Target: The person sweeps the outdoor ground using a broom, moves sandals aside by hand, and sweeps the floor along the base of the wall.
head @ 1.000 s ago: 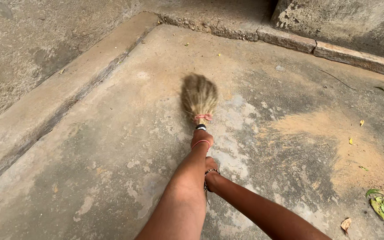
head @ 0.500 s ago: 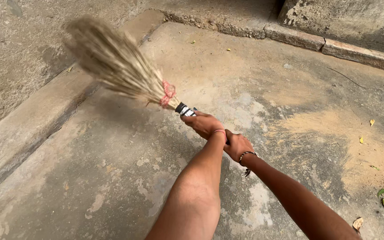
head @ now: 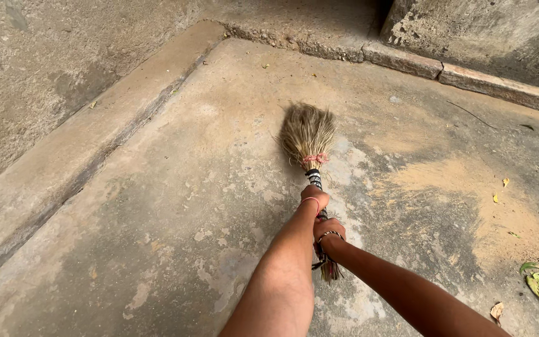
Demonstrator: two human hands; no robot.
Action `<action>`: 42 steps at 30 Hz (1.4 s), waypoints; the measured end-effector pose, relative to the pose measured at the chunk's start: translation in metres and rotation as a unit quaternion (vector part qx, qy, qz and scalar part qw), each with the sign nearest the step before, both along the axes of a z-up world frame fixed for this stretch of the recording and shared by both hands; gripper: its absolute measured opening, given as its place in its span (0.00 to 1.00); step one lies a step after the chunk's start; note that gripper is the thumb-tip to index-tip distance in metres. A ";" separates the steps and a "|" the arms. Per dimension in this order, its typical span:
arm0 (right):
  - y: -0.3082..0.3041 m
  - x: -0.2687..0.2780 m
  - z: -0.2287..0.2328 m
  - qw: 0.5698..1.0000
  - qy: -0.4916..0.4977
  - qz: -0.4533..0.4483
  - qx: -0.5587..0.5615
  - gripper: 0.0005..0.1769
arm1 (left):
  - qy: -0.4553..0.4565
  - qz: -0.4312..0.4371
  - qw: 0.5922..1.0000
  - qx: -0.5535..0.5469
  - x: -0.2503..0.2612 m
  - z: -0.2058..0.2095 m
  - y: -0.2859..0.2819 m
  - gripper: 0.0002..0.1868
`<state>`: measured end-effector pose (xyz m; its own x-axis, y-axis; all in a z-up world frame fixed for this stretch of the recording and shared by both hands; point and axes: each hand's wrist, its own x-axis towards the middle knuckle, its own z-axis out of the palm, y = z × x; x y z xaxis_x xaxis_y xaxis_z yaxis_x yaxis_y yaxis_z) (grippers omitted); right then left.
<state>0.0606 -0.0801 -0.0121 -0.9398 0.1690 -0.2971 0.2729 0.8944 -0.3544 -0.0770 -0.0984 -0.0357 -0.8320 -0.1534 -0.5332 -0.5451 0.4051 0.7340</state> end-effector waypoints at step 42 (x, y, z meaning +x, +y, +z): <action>-0.274 -0.119 0.070 0.834 0.032 0.547 -0.062 0.20 | 0.112 0.660 0.743 -0.006 0.062 0.120 -0.344 0.34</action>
